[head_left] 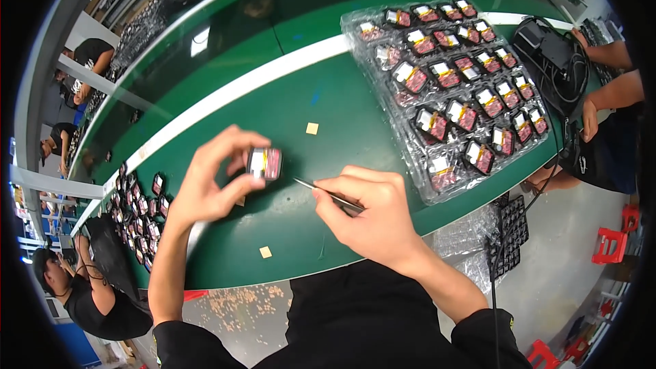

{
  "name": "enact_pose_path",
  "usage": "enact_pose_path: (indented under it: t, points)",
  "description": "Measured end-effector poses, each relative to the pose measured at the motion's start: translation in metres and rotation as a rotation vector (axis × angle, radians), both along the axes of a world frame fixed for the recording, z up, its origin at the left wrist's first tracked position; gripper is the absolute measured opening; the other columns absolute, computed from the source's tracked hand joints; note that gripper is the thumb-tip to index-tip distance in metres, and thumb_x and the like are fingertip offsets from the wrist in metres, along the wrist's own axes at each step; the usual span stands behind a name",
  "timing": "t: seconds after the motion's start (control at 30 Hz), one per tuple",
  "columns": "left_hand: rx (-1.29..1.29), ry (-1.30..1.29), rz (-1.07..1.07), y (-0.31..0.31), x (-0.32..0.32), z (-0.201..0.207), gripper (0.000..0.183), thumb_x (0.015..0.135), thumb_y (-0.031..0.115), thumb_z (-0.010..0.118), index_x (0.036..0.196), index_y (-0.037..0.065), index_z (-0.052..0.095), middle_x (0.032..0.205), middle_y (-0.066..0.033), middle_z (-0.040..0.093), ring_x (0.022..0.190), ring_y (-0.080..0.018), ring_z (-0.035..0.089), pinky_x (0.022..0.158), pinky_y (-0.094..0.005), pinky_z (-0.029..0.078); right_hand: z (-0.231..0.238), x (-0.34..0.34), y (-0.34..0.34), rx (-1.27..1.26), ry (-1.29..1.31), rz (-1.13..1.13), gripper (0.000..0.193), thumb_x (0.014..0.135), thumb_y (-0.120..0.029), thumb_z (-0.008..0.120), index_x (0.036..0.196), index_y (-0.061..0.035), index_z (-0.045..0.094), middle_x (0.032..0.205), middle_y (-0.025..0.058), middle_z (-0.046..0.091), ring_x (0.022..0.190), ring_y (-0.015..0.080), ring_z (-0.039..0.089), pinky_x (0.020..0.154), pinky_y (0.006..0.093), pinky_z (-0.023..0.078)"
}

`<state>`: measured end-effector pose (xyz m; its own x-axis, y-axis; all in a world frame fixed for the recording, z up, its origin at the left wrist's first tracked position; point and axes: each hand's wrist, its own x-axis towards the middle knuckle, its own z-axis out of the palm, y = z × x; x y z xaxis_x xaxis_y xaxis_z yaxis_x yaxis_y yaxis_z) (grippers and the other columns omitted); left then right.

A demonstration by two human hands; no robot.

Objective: Assembling internal components of smartwatches using tweezers at a factory workstation.

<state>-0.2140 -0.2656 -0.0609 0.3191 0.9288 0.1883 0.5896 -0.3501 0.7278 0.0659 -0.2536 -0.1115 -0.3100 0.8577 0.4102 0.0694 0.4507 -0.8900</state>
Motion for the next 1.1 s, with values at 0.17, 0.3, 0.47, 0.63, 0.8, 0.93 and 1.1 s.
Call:
enact_pose_path:
  t: [0.17,0.3,0.47,0.63,0.8,0.93,1.1]
  points:
    - [0.143,0.012,-0.157,0.111,0.05,0.043,0.04,0.097,0.016,0.08,0.133,0.002,0.07,0.122,-0.0073,0.067,0.091,-0.0166,0.057,0.079,-0.0319,0.047,0.005,0.001,-0.001,-0.021,-0.015,0.024,0.008,0.092,-0.001,0.079,0.098,0.0046,0.082,0.074,0.0128,0.07,0.059,0.023,0.066,0.055,0.0365,0.05]
    - [0.393,0.293,-0.273,0.2,0.066,0.045,0.036,0.102,0.02,0.079,0.135,0.008,0.074,0.124,-0.0101,0.065,0.107,-0.0233,0.062,0.092,-0.038,0.051,0.01,-0.004,-0.004,-0.043,-0.037,0.039,0.011,0.093,-0.002,0.079,0.1,0.0044,0.083,0.075,0.0128,0.071,0.059,0.0219,0.066,0.056,0.0361,0.05]
    - [0.34,0.197,-0.259,0.22,0.064,0.026,0.033,0.103,0.017,0.074,0.135,0.01,0.076,0.137,-0.0107,0.066,0.134,-0.033,0.059,0.118,-0.0465,0.047,0.007,-0.002,-0.003,-0.026,-0.035,-0.004,0.01,0.092,0.0,0.081,0.1,0.0042,0.084,0.074,0.0113,0.071,0.057,0.0174,0.065,0.054,0.0334,0.048]
    - [0.436,0.366,0.147,0.188,-0.05,-0.004,0.03,0.102,0.008,0.065,0.131,0.01,0.075,0.136,-0.0141,0.069,0.137,-0.0365,0.062,0.118,-0.0483,0.049,0.01,0.002,-0.005,-0.028,-0.06,0.017,0.01,0.091,0.001,0.082,0.101,0.0037,0.085,0.073,0.0093,0.07,0.057,0.0122,0.062,0.052,0.0307,0.044]
    - [0.097,0.885,0.829,0.111,-0.255,-0.048,0.043,0.109,0.031,0.057,0.149,0.022,0.068,0.157,-0.0141,0.064,0.148,-0.043,0.055,0.118,-0.065,0.048,0.01,-0.004,-0.003,-0.028,-0.078,0.052,0.011,0.092,-0.001,0.082,0.101,0.0046,0.084,0.072,0.009,0.069,0.058,0.0125,0.063,0.052,0.0304,0.044]
    - [0.021,0.75,1.085,0.066,-0.324,-0.059,0.044,0.109,0.037,0.062,0.148,0.018,0.068,0.148,-0.0156,0.068,0.139,-0.0444,0.061,0.114,-0.0625,0.051,0.012,-0.002,-0.003,-0.041,-0.115,0.051,0.011,0.092,-0.001,0.083,0.101,0.0048,0.084,0.072,0.0086,0.069,0.058,0.0126,0.063,0.053,0.0303,0.045]
    - [0.194,0.554,0.753,0.056,-0.312,-0.049,0.052,0.101,0.023,0.077,0.149,0.01,0.064,0.135,-0.0186,0.072,0.129,-0.0385,0.067,0.108,-0.0526,0.055,0.015,-0.004,-0.006,-0.035,-0.15,0.048,0.011,0.091,-0.001,0.084,0.101,0.005,0.084,0.07,0.0077,0.068,0.058,0.011,0.063,0.052,0.0289,0.043]
